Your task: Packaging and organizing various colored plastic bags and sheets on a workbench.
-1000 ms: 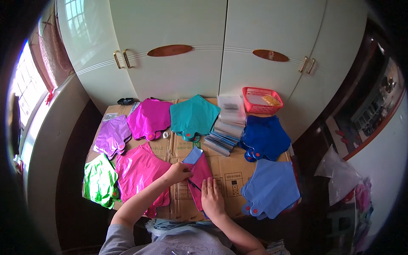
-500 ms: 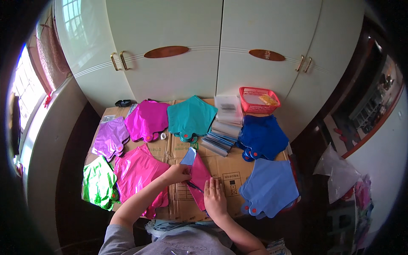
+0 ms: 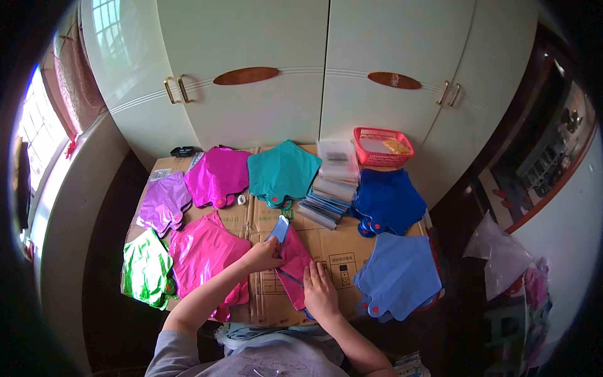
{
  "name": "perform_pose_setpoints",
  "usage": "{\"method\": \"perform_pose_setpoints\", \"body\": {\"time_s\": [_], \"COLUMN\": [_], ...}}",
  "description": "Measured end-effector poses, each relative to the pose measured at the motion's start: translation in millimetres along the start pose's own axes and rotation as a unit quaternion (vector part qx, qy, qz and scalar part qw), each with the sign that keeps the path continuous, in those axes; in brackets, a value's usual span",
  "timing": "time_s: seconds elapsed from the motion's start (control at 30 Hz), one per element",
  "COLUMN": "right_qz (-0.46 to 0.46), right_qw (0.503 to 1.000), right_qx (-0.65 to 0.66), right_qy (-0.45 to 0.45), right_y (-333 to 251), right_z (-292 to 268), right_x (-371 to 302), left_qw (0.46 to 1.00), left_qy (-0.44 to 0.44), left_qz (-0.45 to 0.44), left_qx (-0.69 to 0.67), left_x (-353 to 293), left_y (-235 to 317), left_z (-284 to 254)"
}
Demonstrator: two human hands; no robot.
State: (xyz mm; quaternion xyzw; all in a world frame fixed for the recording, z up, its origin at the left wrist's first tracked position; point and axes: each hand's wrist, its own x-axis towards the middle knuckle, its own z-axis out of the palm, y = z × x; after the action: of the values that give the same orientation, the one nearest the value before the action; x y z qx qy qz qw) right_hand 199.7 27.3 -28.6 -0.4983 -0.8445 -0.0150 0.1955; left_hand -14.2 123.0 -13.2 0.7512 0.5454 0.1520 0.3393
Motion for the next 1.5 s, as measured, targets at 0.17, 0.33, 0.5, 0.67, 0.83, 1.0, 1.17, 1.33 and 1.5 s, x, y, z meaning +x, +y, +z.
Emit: {"method": "perform_pose_setpoints", "body": {"time_s": [0.17, 0.33, 0.5, 0.67, 0.83, 1.0, 1.17, 1.33, 1.5], "right_qz": [-0.016, -0.016, 0.022, 0.107, 0.194, 0.257, 0.276, 0.294, 0.289], "right_qw": [1.000, 1.000, 0.995, 0.978, 0.951, 0.896, 0.886, 0.879, 0.849], "right_qx": [0.016, 0.015, 0.101, 0.177, 0.232, 0.360, 0.371, 0.371, 0.441], "right_qy": [0.001, 0.012, 0.001, -0.005, -0.055, -0.046, -0.043, -0.052, -0.040], "right_y": [5, 5, 2, 9, 21, 41, 44, 42, 65], "right_z": [0, 0, -16, -23, -39, -22, -15, -13, -1], "right_x": [1, 0, 5, 15, 30, 31, 22, 20, 25], "left_qw": [1.000, 1.000, 1.000, 0.983, 0.964, 0.909, 0.894, 0.943, 0.911], "left_qy": [-0.016, -0.013, 0.011, 0.069, 0.026, -0.056, -0.032, 0.008, 0.079], "left_qz": [-0.008, -0.006, -0.012, -0.033, 0.266, 0.289, 0.292, 0.258, 0.246], "left_qx": [0.015, 0.017, -0.013, -0.169, 0.015, 0.295, 0.337, 0.212, 0.321], "left_x": [1, 1, -3, -17, -44, -62, -62, -53, -60], "left_y": [2, 4, 5, 18, 6, 8, 12, -4, 20], "left_z": [-2, -2, -1, -4, -2, 5, 11, 32, 17]}}
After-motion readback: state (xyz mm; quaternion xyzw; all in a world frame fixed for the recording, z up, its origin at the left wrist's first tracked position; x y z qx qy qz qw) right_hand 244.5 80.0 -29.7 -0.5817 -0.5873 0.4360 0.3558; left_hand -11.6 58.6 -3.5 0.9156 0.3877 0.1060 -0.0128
